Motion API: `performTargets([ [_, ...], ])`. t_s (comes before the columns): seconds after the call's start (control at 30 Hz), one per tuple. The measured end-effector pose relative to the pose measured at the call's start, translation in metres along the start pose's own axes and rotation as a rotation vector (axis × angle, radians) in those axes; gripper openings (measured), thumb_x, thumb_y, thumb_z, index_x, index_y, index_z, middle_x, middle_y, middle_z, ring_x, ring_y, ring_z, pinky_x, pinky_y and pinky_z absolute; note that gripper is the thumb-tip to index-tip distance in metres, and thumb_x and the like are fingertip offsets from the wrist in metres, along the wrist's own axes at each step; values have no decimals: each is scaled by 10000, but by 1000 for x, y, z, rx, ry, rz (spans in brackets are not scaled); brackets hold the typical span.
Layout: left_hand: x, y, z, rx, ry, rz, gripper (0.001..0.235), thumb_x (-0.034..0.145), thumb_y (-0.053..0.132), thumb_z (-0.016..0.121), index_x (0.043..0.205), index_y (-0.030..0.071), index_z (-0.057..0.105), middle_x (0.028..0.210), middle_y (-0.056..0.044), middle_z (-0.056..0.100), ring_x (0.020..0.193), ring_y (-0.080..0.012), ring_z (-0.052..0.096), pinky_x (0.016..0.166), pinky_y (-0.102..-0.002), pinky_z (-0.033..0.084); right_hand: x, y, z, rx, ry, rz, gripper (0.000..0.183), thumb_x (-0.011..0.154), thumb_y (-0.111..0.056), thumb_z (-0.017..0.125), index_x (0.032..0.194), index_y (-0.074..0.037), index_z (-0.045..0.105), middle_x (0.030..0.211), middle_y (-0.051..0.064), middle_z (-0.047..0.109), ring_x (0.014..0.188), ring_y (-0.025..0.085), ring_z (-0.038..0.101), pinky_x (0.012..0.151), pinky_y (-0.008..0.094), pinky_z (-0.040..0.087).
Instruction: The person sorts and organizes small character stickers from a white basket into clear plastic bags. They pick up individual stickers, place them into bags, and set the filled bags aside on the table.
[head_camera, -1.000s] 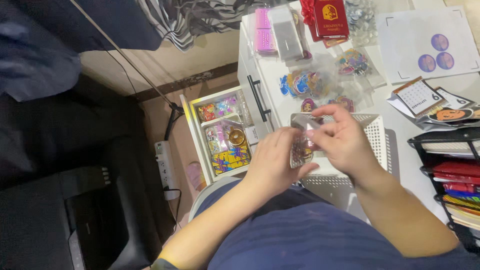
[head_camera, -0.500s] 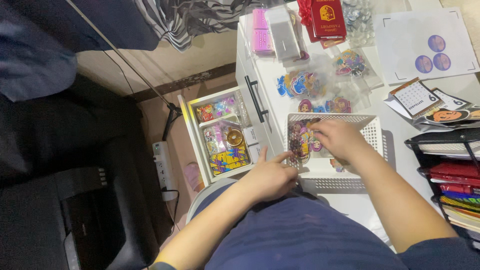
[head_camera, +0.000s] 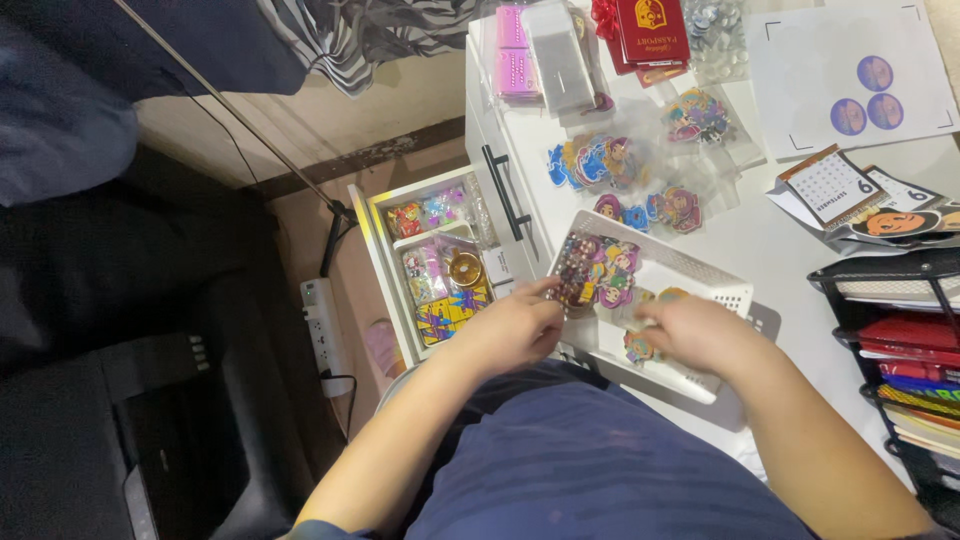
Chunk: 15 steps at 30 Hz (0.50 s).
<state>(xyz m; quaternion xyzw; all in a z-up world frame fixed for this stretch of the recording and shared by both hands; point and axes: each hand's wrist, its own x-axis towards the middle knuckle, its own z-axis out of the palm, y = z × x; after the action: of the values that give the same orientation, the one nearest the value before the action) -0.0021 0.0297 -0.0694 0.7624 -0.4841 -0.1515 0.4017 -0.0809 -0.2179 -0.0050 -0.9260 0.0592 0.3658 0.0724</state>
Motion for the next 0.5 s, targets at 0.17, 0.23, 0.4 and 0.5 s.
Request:
performTargets([
  [0.17,11,22,-16,-68,-35,65,84,724,173,608,766,109,573,729,-119,640,1071,-310,584,802,-480,523,39,-2,3,14,431,-150,331,854,-273,534,1169,-193,599,1100,61,655,1058,247,608,880,374,500],
  [0.23,14,25,-18,-78,-45,80,94,716,173,613,758,101,568,707,-121,634,1021,-321,607,766,-473,535,56,-1,13,-10,535,-198,348,862,-272,545,1196,-186,586,1166,35,626,1099,214,585,891,345,496],
  [0.4,12,14,-4,-91,-60,77,120,699,195,621,755,118,548,720,-102,622,1105,-293,568,776,-445,535,72,4,27,-89,466,-167,406,827,-284,591,1208,-149,555,1176,54,594,1126,226,567,895,356,500],
  [0.5,13,17,-5,-71,-44,73,114,695,178,640,747,124,554,705,-87,628,1073,-295,586,770,-425,538,78,12,32,-66,500,-149,368,846,-285,567,1197,-175,563,1096,44,634,1057,224,604,862,358,514],
])
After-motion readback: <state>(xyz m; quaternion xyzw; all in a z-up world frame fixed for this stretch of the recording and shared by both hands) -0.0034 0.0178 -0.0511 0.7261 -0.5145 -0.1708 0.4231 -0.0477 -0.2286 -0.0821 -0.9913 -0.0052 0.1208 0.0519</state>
